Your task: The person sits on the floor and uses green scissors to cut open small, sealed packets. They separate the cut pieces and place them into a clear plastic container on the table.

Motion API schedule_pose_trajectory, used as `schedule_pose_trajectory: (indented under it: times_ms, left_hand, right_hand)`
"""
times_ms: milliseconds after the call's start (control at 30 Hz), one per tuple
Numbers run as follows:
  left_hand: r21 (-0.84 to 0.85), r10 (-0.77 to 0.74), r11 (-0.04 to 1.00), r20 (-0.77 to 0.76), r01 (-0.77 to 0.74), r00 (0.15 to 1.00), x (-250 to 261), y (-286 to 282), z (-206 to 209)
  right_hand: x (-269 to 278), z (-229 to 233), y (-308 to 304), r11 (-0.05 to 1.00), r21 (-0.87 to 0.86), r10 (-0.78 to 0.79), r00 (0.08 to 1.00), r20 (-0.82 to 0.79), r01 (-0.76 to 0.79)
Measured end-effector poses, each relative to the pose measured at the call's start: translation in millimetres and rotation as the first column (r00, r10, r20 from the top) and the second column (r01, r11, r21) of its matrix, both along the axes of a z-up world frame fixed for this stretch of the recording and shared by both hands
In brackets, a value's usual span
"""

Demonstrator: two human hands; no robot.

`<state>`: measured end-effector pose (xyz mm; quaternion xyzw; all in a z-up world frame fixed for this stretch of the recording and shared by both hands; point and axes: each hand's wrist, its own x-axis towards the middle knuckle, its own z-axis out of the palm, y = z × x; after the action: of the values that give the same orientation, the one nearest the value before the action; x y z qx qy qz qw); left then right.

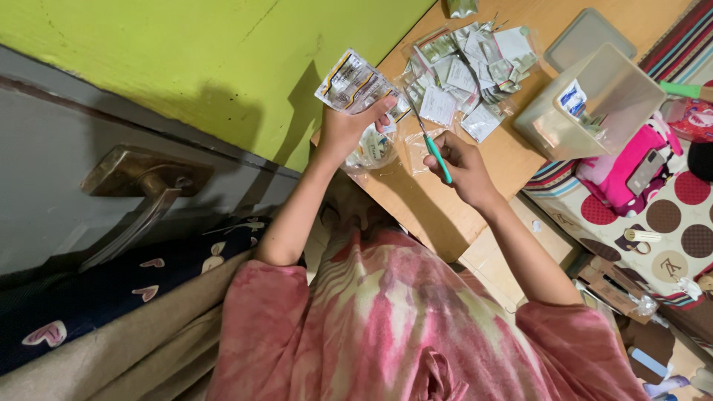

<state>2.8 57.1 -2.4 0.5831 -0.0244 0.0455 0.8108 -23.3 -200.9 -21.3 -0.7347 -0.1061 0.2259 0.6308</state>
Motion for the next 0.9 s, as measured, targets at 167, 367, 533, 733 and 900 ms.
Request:
schedule_pose_trajectory:
  times_ms: [167,367,533,733,900]
  left_hand:
    - [0.034,-0.069,0.997,0.043,0.068,0.997,-6.8,6.5,6.9]
    - [0.105,-0.082,0.992,0.081,0.074,0.993,-22.3,2.3,30.3]
    - [-0.012,-0.03,0.999,0.148,0.032,0.988,-59.7,-24.5,66.6]
    - [0.063,-0.12,0.992,0.207,0.109,0.971,-76.6,-68.7,96.3]
    - [0.205,-0.48,0.862,0.036,0.463,0.877,-76.5,-80.3,127.9]
  right_hand:
    - [2.0,-0.6,-6.2,0.997,-0.05,0.051,0.999,-0.011,-0.051]
    - [11.6,5.7,-17.8,0.99,0.142,0.018,0.994,-0.107,-0.002]
    - [5.7,38.8,-15.4,0.911,0.391,-0.122,0.992,-0.043,0.129]
    - [-28.2,117.7,-3.7,0.707,0.679,-0.358,0.928,0.102,0.198]
    - [-47.2,152.9,-6.2,0.668,0.711,-0.499,0.841,0.207,0.221]
